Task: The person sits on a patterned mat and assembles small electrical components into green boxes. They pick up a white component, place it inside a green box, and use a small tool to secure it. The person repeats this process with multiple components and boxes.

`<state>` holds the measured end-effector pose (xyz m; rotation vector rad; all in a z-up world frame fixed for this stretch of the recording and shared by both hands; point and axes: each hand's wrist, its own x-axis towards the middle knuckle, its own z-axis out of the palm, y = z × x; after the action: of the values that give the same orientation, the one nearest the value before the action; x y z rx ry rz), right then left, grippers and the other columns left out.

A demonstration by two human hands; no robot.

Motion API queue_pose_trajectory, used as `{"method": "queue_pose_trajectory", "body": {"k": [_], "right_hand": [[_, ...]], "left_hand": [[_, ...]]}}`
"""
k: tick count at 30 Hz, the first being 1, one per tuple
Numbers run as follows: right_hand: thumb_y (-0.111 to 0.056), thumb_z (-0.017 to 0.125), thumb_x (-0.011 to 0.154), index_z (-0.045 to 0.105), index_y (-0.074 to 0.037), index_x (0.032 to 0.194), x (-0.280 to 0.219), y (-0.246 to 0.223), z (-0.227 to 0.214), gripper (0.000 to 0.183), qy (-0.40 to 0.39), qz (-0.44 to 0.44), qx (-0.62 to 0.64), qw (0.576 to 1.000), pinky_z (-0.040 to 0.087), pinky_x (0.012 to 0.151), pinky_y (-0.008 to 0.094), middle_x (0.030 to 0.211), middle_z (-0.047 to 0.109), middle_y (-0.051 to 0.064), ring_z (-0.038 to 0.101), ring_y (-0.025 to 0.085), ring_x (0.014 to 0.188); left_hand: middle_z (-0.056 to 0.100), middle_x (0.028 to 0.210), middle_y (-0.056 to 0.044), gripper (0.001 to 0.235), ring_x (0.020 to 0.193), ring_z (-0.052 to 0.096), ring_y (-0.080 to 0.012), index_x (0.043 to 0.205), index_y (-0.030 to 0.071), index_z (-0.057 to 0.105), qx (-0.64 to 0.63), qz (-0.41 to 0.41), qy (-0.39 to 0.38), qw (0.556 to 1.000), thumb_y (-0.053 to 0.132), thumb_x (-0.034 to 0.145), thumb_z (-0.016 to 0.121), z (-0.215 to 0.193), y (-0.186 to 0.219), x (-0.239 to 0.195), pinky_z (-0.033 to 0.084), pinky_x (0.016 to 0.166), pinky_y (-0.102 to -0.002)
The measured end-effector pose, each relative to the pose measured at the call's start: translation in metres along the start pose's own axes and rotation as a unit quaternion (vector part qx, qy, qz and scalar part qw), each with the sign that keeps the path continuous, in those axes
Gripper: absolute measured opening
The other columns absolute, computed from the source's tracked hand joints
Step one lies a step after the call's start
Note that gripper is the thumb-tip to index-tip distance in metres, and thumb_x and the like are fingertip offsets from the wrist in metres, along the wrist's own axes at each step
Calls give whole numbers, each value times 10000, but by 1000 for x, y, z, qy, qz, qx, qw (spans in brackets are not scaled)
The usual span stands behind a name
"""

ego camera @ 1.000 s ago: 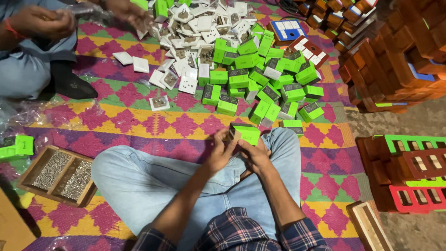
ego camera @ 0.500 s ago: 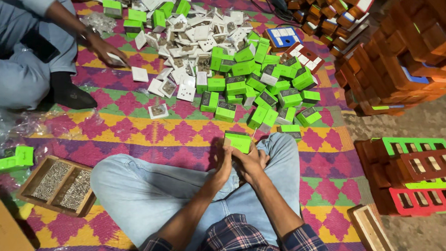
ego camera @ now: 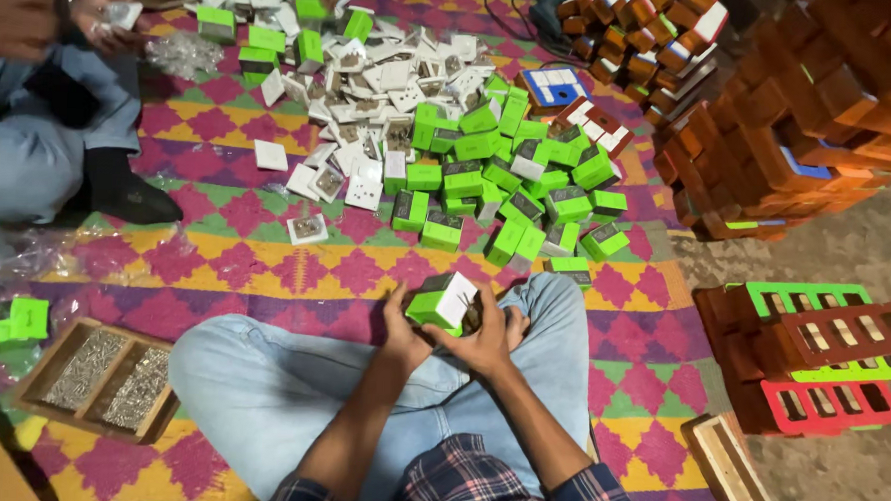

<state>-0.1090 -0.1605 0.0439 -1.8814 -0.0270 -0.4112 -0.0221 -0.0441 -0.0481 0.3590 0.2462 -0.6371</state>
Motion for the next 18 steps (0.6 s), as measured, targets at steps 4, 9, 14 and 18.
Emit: {"method": "queue_pose_trajectory", "body": {"k": [4, 9, 14, 18], "right_hand": [[-229, 977, 719, 445, 2, 1376, 1, 17, 0, 876, 36, -16, 79, 996, 578, 886, 307, 1176, 661, 120, 689, 178, 1065], [-314, 841, 766, 411, -83, 1427, 10, 46, -11, 822, 208, 82, 65, 973, 559, 809, 319, 1164, 670, 61, 673, 151, 968], [-536, 630, 1005, 569, -111, 1231, 15, 92, -28, 484, 114, 298, 387, 865, 531, 630, 352, 977, 678, 133, 660, 214, 760], [-679, 550, 1022, 603, -155, 1214, 33, 77, -29, 560, 33, 328, 515, 791, 527, 544, 350, 897, 621, 62, 611, 215, 635]], "left_hand": [[730, 1141, -122, 468, 1047, 704, -323, 1160, 57, 682, -14, -2, 22, 1000, 448, 955, 526, -30, -6, 20, 554, 925, -488], [712, 1042, -87, 270, 919, 687, -277, 1083, 97, 671, 10, 27, 101, 995, 320, 944, 607, -75, -25, 65, 557, 797, -444], [705, 1002, -79, 243, 878, 680, -257, 1058, 97, 668, 30, 73, 163, 983, 291, 919, 625, -110, -54, 63, 554, 762, -428], [700, 970, -73, 222, 846, 674, -240, 1038, 97, 666, 19, 141, 208, 968, 268, 900, 638, -106, -50, 51, 551, 735, -414]]}}
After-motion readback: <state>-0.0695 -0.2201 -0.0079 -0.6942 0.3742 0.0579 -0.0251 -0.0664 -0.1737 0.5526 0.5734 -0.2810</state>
